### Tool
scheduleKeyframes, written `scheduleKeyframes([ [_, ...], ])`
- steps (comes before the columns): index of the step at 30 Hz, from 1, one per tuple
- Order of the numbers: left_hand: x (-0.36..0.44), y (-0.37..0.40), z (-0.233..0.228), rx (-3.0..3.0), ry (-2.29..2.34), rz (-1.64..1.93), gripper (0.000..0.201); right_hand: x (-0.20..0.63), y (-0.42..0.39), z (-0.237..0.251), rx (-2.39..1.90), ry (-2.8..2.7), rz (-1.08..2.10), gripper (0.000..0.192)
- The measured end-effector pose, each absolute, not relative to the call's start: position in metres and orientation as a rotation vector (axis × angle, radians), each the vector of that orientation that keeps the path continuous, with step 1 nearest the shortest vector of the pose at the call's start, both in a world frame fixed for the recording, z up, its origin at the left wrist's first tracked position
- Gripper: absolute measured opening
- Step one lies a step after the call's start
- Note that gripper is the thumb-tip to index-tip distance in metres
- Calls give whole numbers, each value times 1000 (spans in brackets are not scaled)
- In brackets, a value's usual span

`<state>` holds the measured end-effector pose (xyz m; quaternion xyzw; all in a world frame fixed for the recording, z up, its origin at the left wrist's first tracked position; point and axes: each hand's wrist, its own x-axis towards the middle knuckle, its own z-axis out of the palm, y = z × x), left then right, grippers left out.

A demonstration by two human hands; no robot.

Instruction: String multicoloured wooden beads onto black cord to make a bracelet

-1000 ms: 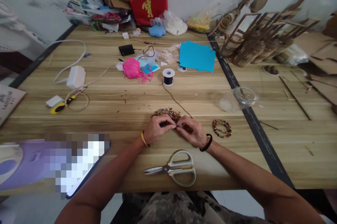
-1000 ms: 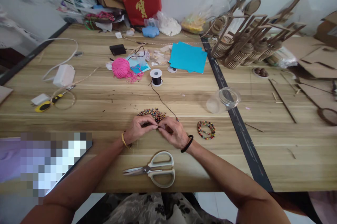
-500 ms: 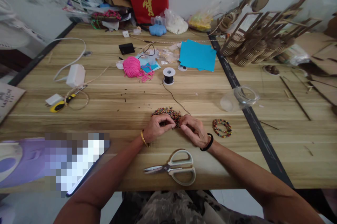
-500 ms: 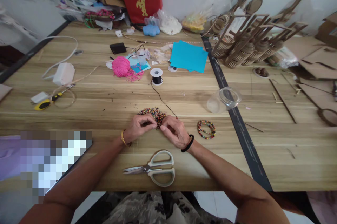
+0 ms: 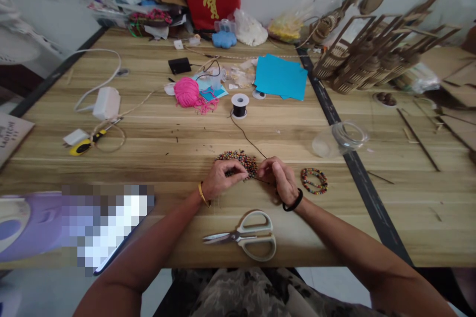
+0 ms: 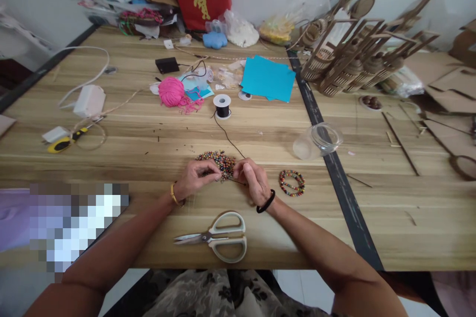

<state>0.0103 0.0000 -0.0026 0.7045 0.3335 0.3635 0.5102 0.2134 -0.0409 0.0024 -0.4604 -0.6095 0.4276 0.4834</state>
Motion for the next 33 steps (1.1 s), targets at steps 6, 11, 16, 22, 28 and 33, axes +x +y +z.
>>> scheduleKeyframes([
  [6, 11, -1, -2, 1699, 815, 869, 19, 215, -40, 3, -1089, -1486, 1080, 45],
  [11, 11, -1, 1, 1706, 832, 861, 18, 213, -40, 1, -1069, -1615, 1016, 28],
  [16, 12, -1, 3, 1738, 821, 862, 15, 209, -40, -2, -995, -1814, 876, 17],
  [22, 12, -1, 3, 1764, 806, 854, 12, 209, -37, -7, -956, -1926, 766, 8],
  [28, 12, 0, 2, 1774, 812, 855, 14, 210, -37, -7, -949, -1929, 757, 9],
  [33, 12, -1, 3, 1794, 817, 864, 14, 209, -37, -6, -993, -1881, 772, 10],
])
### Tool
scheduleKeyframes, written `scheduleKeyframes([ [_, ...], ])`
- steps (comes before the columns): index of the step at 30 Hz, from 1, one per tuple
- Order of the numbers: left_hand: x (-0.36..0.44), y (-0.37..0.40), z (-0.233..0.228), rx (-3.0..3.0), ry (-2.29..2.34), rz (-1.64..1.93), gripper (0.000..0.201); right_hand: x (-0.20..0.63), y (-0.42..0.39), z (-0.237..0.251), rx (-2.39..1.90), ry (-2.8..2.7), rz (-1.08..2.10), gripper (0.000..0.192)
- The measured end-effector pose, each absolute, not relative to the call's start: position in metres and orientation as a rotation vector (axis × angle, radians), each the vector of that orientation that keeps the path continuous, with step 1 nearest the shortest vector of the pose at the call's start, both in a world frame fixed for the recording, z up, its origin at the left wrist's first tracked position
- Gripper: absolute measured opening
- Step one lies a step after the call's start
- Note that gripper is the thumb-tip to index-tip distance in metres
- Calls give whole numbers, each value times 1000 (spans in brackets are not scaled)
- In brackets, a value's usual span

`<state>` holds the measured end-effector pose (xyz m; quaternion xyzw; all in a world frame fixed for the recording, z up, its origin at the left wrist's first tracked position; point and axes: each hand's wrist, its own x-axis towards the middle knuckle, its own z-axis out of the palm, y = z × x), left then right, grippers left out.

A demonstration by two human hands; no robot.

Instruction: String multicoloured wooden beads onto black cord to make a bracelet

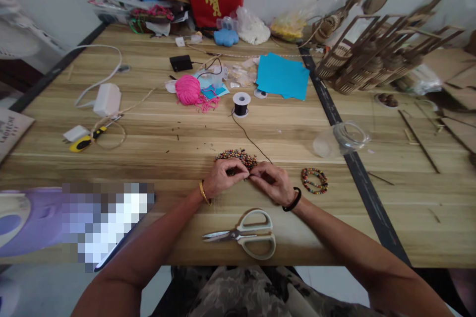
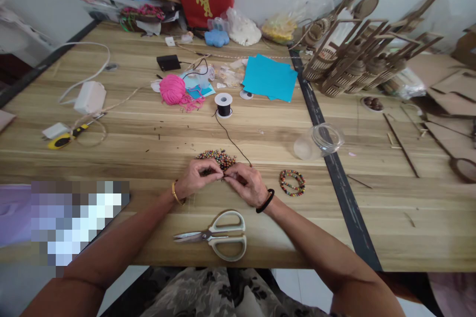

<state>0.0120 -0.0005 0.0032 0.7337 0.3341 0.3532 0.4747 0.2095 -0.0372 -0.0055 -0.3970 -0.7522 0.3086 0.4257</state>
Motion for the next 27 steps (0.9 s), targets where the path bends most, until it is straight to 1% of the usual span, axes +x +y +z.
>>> scheduleKeyframes([
  [12, 14, -1, 4, 1857, 852, 874, 12, 209, -34, -4, -940, -1883, 751, 12],
  [20, 14, -1, 3, 1890, 941, 869, 12, 210, -35, -4, -1029, -1871, 740, 16],
  [25, 15, -1, -1, 2075, 961, 939, 12, 211, -35, -8, -1121, -1756, 775, 14],
  [27, 15, -2, -1, 2218, 948, 899, 11, 210, -35, -8, -1138, -1727, 793, 13],
])
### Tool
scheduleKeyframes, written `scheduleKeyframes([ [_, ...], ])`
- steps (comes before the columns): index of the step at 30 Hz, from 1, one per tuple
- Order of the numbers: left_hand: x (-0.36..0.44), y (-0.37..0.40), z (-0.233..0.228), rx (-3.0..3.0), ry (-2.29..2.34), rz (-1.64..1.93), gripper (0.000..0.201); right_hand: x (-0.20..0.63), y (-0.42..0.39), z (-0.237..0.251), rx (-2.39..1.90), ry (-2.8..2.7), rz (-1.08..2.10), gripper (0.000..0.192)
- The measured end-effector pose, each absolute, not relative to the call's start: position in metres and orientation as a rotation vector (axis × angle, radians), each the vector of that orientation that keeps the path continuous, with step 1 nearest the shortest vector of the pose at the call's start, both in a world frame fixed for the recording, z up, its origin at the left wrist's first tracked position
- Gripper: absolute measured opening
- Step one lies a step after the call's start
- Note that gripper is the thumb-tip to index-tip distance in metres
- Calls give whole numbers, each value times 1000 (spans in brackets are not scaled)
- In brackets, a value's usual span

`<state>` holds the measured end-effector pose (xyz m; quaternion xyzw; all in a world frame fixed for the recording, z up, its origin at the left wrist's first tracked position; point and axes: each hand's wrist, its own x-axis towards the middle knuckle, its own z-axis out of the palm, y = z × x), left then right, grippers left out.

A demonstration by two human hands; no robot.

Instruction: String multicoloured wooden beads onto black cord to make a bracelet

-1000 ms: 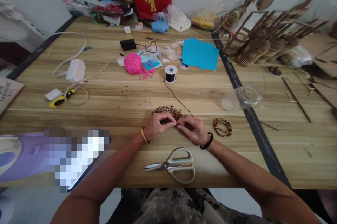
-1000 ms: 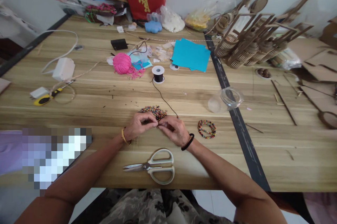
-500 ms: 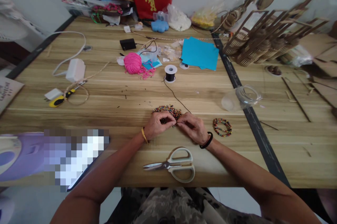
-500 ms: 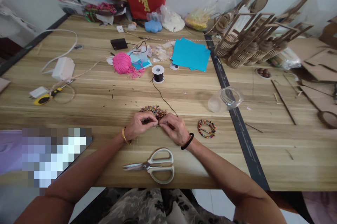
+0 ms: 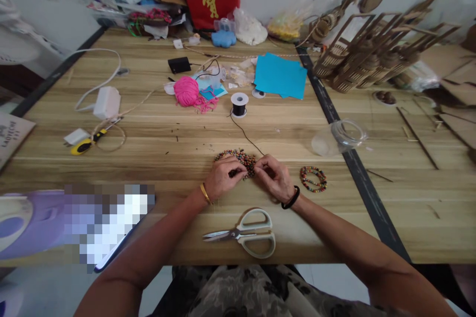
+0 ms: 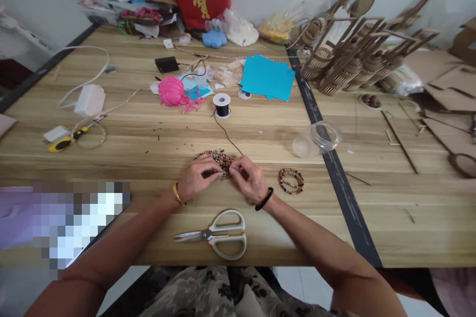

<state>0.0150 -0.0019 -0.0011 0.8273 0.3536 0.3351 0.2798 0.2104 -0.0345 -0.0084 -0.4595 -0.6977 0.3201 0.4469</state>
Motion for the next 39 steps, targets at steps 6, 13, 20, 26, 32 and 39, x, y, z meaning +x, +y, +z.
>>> scheduleKeyframes([
  [6, 16, -9, 1, 2565, 910, 634, 13, 209, -35, -7, -1133, -1721, 777, 11],
  [13, 17, -11, 1, 2678, 938, 547, 18, 209, -35, -6, -1123, -1729, 775, 10],
  [20, 17, -10, 1, 2704, 949, 535, 17, 209, -35, -5, -1120, -1731, 771, 14],
  [26, 16, -10, 1, 2711, 975, 524, 19, 209, -35, -6, -1124, -1732, 799, 12],
  [32, 17, -7, -3, 2585, 944, 737, 18, 209, -35, -4, -1114, -1733, 791, 12],
  [39, 15, 1, 1, 2020, 1019, 1012, 6, 209, -35, -6, -1101, -1739, 805, 12],
])
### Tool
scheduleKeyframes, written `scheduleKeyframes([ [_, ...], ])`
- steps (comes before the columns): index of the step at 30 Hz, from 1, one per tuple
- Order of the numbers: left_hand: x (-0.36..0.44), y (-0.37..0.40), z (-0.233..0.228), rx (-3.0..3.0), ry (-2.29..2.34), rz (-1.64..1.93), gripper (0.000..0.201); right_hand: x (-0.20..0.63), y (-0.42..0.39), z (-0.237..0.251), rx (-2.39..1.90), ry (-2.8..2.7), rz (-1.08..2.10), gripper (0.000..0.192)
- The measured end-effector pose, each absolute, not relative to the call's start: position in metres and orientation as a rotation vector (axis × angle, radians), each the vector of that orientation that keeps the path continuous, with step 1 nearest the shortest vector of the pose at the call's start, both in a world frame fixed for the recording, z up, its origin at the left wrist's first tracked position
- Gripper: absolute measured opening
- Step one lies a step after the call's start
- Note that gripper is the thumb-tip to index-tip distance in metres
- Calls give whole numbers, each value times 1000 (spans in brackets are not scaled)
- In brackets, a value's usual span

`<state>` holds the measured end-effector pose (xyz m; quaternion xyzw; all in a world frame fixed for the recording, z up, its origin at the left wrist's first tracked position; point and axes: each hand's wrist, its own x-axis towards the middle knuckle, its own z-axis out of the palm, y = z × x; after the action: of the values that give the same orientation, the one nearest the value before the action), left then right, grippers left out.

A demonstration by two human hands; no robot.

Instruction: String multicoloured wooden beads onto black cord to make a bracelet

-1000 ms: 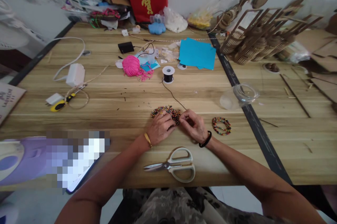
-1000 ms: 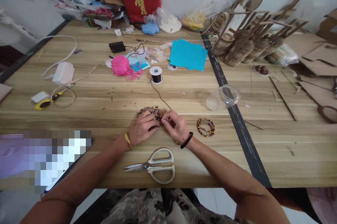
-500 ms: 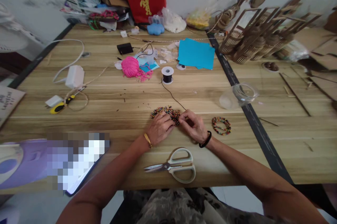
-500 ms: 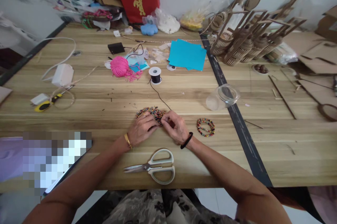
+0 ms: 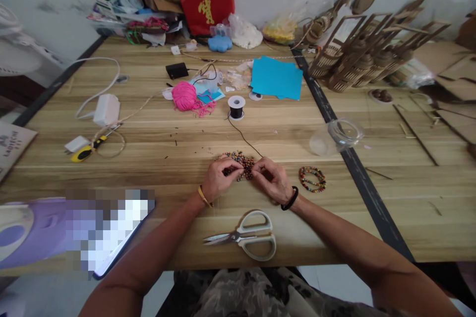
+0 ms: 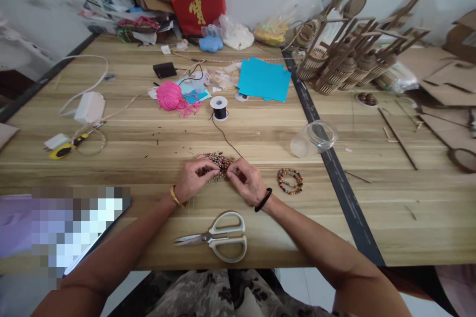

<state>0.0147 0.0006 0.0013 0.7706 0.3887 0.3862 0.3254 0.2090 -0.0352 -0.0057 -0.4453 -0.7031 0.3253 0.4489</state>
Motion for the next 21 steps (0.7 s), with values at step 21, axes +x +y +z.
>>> scheduleKeyframes([
  [21, 10, 4, 1, 1451, 891, 869, 16, 211, -36, -5, -1019, -1828, 747, 11],
])
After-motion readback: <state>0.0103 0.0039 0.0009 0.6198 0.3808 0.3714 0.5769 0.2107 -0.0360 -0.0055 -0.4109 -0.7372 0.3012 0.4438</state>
